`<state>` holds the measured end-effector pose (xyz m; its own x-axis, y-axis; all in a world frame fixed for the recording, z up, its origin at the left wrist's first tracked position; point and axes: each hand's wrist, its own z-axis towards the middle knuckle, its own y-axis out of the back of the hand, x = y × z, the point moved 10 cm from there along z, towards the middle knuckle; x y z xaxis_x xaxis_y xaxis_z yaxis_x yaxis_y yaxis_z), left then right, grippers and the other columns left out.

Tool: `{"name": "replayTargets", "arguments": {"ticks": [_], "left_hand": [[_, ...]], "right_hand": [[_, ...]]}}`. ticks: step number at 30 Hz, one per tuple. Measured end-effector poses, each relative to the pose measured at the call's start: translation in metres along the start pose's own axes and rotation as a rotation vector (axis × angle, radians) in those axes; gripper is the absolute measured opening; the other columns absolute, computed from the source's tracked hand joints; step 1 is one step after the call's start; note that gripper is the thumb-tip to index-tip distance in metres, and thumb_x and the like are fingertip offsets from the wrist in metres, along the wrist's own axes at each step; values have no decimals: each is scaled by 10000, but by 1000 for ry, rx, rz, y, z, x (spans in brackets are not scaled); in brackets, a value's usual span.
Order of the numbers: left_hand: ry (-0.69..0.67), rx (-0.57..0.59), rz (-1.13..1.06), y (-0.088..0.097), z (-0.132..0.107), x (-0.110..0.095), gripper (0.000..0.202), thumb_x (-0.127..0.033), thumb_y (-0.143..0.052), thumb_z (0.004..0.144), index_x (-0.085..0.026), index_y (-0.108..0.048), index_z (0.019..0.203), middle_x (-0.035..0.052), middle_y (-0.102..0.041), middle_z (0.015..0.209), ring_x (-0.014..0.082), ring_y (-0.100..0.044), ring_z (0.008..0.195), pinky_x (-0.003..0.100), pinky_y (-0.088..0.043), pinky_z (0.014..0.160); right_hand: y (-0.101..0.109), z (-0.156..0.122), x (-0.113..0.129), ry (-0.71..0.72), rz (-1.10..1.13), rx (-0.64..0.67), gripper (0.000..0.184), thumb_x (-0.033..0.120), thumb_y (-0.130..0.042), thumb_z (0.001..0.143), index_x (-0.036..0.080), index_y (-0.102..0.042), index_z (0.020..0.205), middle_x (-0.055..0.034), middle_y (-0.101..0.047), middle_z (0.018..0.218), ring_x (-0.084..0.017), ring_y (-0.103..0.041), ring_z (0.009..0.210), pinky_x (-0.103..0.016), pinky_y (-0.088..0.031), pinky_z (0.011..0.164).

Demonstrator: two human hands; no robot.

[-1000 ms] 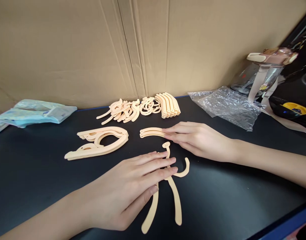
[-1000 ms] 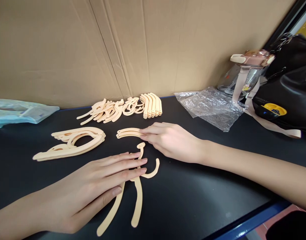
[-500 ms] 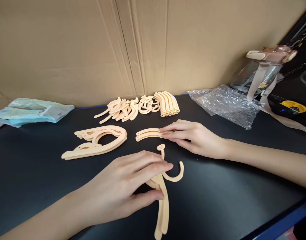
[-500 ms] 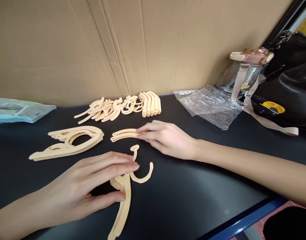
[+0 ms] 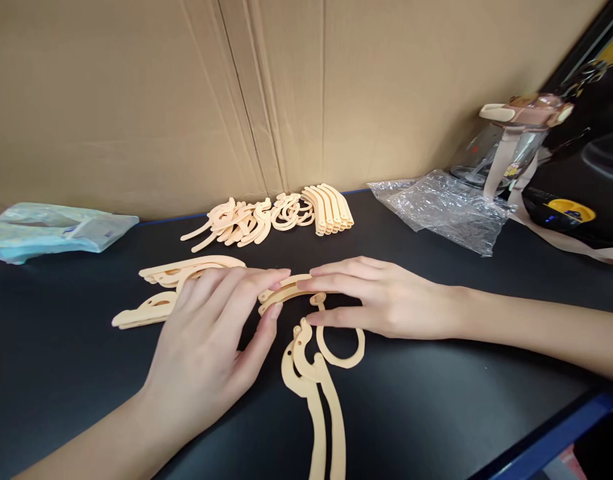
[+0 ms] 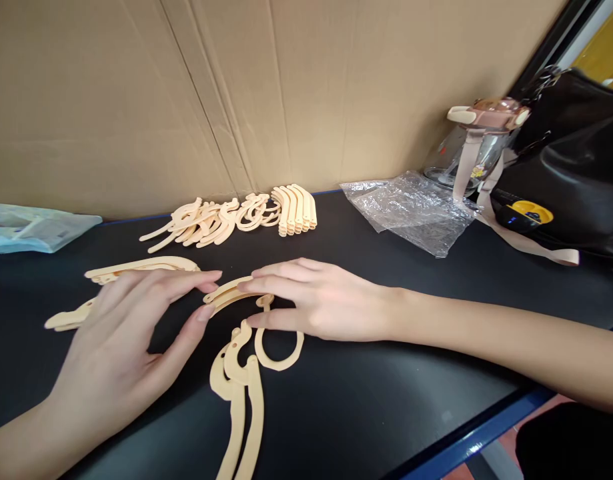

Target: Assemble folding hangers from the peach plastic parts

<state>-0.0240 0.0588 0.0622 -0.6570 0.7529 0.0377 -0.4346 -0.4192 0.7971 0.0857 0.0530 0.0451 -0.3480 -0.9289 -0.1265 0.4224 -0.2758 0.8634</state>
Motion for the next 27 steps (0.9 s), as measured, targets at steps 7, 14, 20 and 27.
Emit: {"name": "replayTargets", "arguments": {"ticks": [7,14,20,27], "left_hand": [[-54,61,307,-11,0,-3,116,-212,-534,938,-145,-604,1000,119,-629,918,303,-530,825,419,-408,698],[-10,158,338,-22,-2,5,166,-291,-505,950,-164,-604,910,121,-590,886,306,-519,778,428,-411,658],[-34,170,271,-24,1,1,159,-251,-511,954,-151,-608,877,107,-587,863,301,-541,814,418,-401,669],[32,152,186,-21,-1,7,163,-249,-457,1008,-184,-531,878,61,-603,825,267,-548,790,393,-385,671]], "right_hand": [[0,0,18,87,-126,55,296,195,-434,1053,149,-725,1076,-70,-653,1382,-151,-594,1271,-286,-481,1071],[15,-3,4,9,8,-114,187,198,-438,1044,155,-616,1006,-106,-734,1111,-184,-651,1049,-317,-535,880],[23,-29,-65,-568,423,-385,201,232,-331,1076,226,-467,928,-9,-565,847,-124,-545,775,-264,-458,723],[6,-37,-83,-736,653,-388,189,304,-345,1083,230,-424,928,30,-536,765,-108,-511,719,-263,-443,724]]}}
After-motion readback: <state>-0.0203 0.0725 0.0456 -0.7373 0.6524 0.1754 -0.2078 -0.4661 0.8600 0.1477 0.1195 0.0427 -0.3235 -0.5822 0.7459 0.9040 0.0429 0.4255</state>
